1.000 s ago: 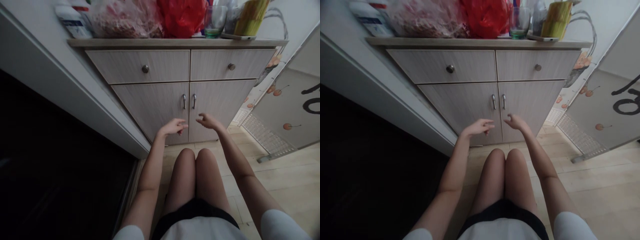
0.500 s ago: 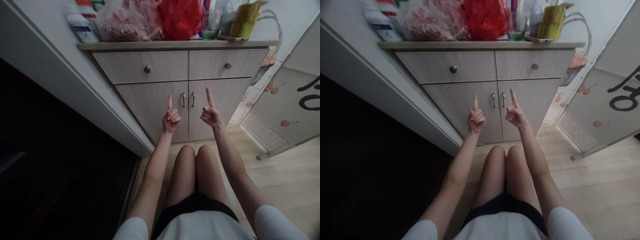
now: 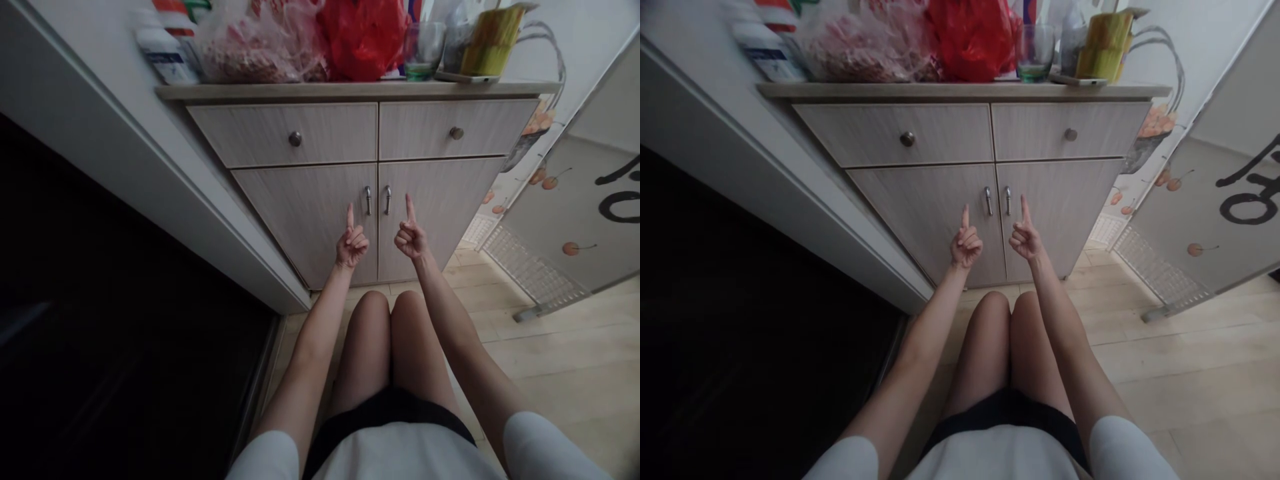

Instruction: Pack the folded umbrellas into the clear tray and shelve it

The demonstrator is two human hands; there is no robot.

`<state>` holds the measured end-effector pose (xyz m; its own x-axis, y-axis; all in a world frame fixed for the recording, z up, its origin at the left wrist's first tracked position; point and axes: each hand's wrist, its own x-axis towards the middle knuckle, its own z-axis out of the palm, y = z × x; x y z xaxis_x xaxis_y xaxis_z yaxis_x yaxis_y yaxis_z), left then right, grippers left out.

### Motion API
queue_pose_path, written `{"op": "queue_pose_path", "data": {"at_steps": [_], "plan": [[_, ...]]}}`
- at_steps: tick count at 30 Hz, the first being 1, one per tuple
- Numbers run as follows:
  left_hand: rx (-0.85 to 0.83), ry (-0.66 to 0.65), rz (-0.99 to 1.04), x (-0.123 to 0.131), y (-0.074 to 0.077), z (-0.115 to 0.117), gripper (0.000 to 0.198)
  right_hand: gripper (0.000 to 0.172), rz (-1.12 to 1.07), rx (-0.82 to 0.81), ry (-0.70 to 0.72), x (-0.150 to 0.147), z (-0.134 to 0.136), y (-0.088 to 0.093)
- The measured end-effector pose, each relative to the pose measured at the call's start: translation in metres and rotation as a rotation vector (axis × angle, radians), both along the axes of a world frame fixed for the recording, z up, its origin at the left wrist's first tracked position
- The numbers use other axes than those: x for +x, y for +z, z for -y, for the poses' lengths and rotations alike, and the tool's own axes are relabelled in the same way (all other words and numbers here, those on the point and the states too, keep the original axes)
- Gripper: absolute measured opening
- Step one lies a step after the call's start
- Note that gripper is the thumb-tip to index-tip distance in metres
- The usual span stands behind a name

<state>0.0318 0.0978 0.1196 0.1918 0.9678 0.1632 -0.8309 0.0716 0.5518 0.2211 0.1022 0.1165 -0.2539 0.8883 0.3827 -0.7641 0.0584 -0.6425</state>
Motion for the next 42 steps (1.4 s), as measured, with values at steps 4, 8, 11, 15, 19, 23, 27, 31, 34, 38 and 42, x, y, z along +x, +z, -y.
{"op": "queue_pose_path", "data": {"at_steps": [4, 8, 11, 15, 19, 23, 27, 31, 34, 38, 42], "plan": [[0.037, 0.013, -0.058, 0.0, 0.0, -0.003, 0.041, 0.079, 0.117, 0.028, -0.067, 0.001, -0.005, 0.0], [0.066, 0.149, -0.351, 0.008, 0.0, -0.032, 0.043, 0.062, 0.507, -0.001, -0.38, -0.002, -0.033, 0.0], [0.067, 0.502, -0.75, 0.02, 0.0, -0.068, 0.033, 0.058, 0.879, -0.022, -0.82, -0.009, -0.068, -0.005], [0.151, 0.767, -1.285, 0.037, 0.001, -0.101, 0.024, 0.049, 1.139, 0.074, -1.089, -0.021, -0.106, -0.012], [0.203, 0.759, -1.51, 0.042, 0.002, -0.111, 0.016, 0.04, 1.165, 0.086, -1.081, -0.029, -0.121, -0.017], [0.266, 0.753, -1.555, 0.038, 0.001, -0.11, 0.014, 0.04, 1.159, 0.058, -1.078, -0.03, -0.122, -0.019], [0.292, 0.765, -1.575, 0.033, -0.003, -0.1, 0.014, 0.037, 1.158, 0.064, -1.072, -0.025, -0.11, -0.02], [0.343, 0.796, -1.563, 0.028, -0.006, -0.075, 0.018, 0.031, 1.131, 0.112, -1.049, -0.016, -0.083, -0.021], [0.381, 0.82, -1.502, 0.021, -0.009, -0.05, 0.018, 0.029, 1.097, 0.141, -1.037, -0.008, -0.057, -0.02], [0.4, 0.869, -1.365, 0.006, -0.016, -0.012, 0.019, 0.031, 1.058, 0.166, -1.007, 0.007, -0.02, -0.018], [0.45, 0.927, -1.313, -0.019, -0.026, 0.026, 0.019, 0.036, 1.075, 0.196, -1.0, 0.03, 0.019, -0.018]]}}
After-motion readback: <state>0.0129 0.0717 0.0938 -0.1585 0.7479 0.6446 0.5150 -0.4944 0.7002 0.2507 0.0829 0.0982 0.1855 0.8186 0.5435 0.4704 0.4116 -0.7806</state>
